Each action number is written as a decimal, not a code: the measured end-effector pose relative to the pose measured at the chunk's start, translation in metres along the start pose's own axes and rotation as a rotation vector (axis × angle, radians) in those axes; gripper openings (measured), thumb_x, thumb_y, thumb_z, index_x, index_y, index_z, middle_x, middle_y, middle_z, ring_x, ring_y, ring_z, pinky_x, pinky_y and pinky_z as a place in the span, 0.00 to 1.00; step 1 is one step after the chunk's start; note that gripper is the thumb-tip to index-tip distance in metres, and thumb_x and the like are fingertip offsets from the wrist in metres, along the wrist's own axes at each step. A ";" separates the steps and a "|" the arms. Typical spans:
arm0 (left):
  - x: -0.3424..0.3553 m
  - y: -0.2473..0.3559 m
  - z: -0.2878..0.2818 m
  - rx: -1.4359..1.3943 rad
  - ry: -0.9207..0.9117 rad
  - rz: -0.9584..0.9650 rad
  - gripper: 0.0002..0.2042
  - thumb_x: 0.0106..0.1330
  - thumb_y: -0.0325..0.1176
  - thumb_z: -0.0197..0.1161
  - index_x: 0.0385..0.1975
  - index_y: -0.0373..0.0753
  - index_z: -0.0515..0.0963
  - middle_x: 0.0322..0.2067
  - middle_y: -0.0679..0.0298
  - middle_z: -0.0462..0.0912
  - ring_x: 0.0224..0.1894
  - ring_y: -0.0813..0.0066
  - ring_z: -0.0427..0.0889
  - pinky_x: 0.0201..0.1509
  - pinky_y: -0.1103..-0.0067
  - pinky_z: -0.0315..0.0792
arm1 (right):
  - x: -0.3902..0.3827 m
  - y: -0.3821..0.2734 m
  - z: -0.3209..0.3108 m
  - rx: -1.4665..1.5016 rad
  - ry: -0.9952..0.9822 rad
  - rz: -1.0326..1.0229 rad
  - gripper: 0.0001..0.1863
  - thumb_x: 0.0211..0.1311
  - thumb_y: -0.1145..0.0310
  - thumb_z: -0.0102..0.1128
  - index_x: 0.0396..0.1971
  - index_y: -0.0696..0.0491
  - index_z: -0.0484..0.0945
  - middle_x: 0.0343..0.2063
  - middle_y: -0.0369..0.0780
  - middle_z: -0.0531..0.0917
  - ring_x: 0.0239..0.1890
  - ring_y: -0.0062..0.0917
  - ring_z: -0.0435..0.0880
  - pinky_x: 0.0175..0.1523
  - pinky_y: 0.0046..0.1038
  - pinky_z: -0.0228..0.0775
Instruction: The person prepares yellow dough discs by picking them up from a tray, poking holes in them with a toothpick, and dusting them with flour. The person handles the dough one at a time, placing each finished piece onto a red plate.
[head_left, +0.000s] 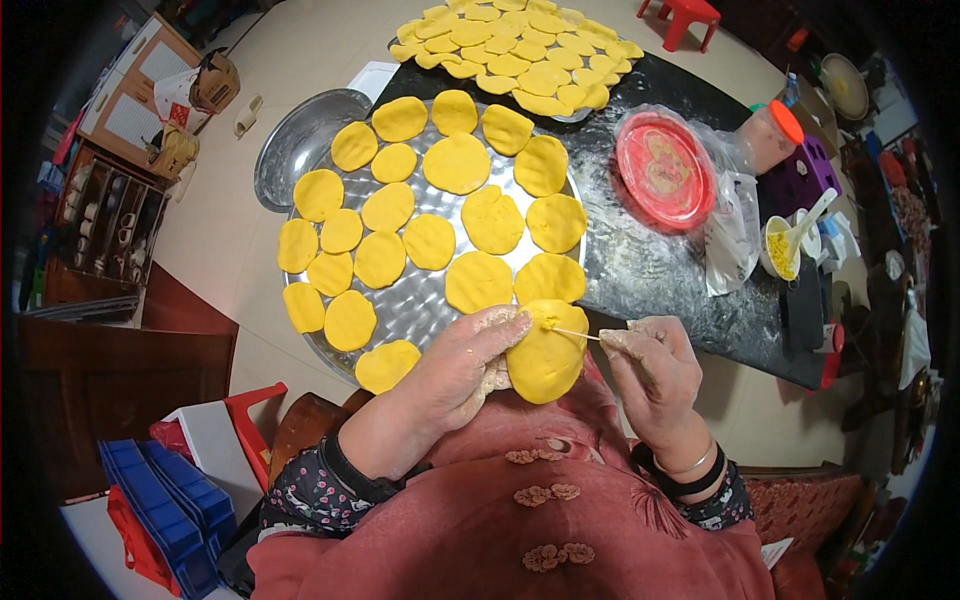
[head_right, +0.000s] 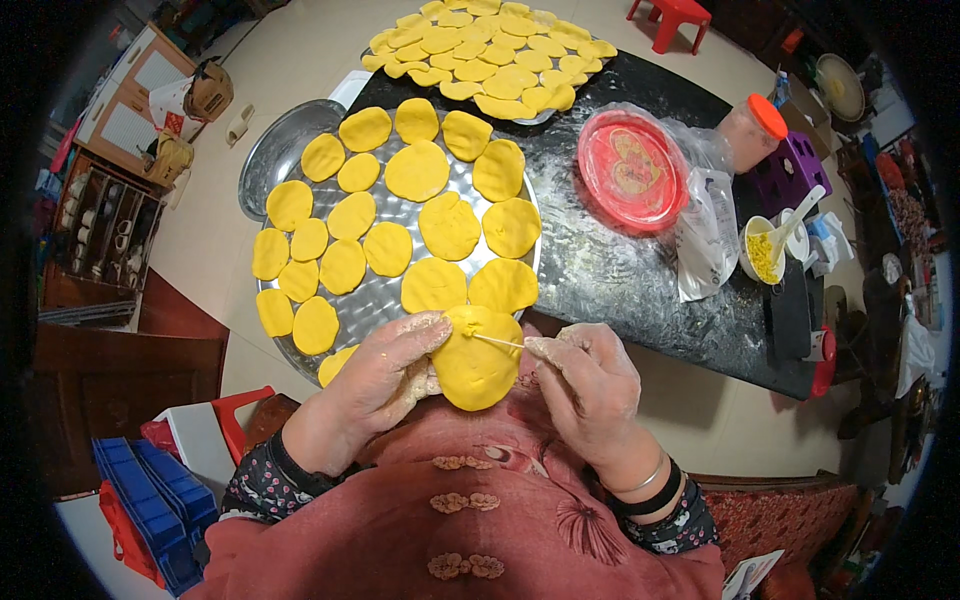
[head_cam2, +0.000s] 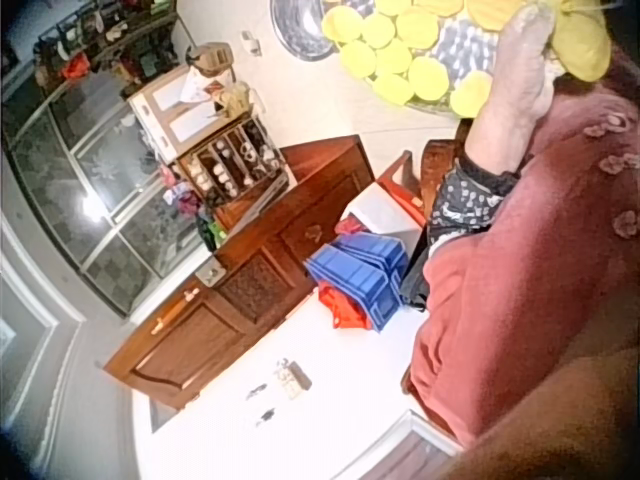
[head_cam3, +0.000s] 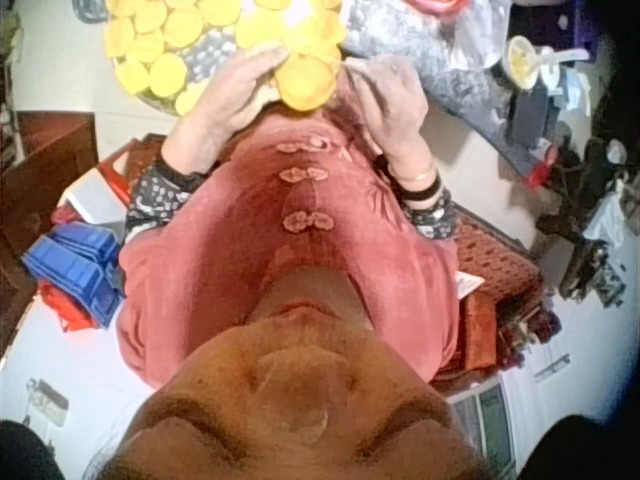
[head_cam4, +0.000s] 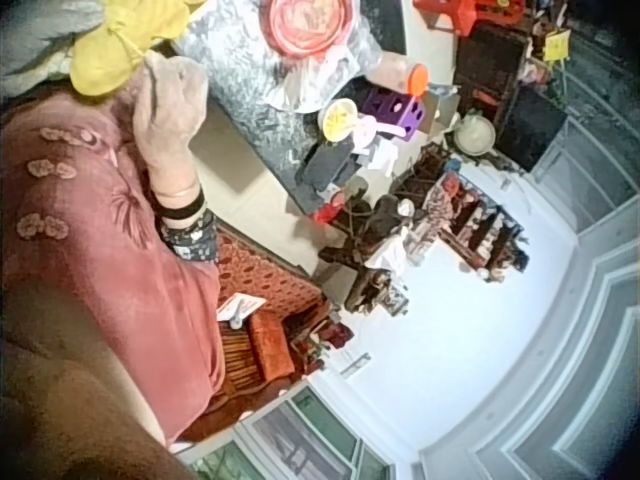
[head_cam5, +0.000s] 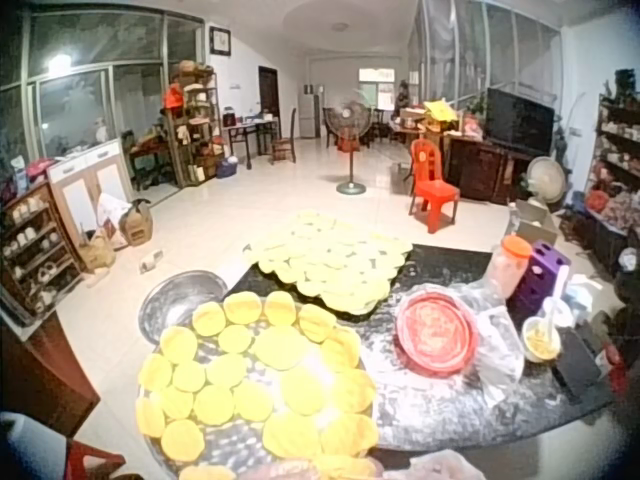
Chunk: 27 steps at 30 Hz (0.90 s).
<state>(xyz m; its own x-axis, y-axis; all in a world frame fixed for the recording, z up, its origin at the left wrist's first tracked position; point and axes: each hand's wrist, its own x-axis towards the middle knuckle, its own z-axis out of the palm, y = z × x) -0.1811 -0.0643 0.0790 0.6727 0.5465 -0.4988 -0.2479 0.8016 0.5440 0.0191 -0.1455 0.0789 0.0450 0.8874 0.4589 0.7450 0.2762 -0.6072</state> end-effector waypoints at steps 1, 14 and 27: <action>0.000 0.000 0.000 -0.002 -0.004 0.000 0.19 0.69 0.35 0.51 0.54 0.28 0.65 0.52 0.54 0.73 0.54 0.65 0.74 0.60 0.70 0.68 | -0.001 0.001 0.001 0.005 -0.001 -0.003 0.12 0.45 0.80 0.64 0.34 0.55 0.81 0.26 0.42 0.75 0.28 0.32 0.77 0.33 0.27 0.69; 0.001 0.000 0.003 0.010 -0.006 -0.003 0.19 0.69 0.35 0.51 0.54 0.28 0.66 0.52 0.54 0.73 0.54 0.65 0.74 0.60 0.71 0.68 | -0.001 0.004 0.000 0.011 0.035 0.015 0.13 0.45 0.81 0.63 0.34 0.56 0.80 0.27 0.43 0.76 0.29 0.33 0.76 0.34 0.28 0.69; 0.002 -0.003 -0.001 -0.001 -0.011 0.011 0.19 0.69 0.36 0.50 0.53 0.28 0.66 0.51 0.54 0.73 0.54 0.65 0.74 0.60 0.70 0.68 | -0.004 0.002 0.001 0.040 -0.038 0.024 0.10 0.47 0.79 0.62 0.32 0.55 0.80 0.26 0.42 0.76 0.29 0.33 0.77 0.34 0.28 0.70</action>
<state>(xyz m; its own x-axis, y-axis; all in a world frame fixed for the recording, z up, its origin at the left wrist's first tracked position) -0.1793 -0.0654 0.0753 0.6773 0.5526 -0.4857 -0.2558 0.7958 0.5488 0.0198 -0.1478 0.0751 0.0367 0.9072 0.4191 0.7164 0.2685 -0.6439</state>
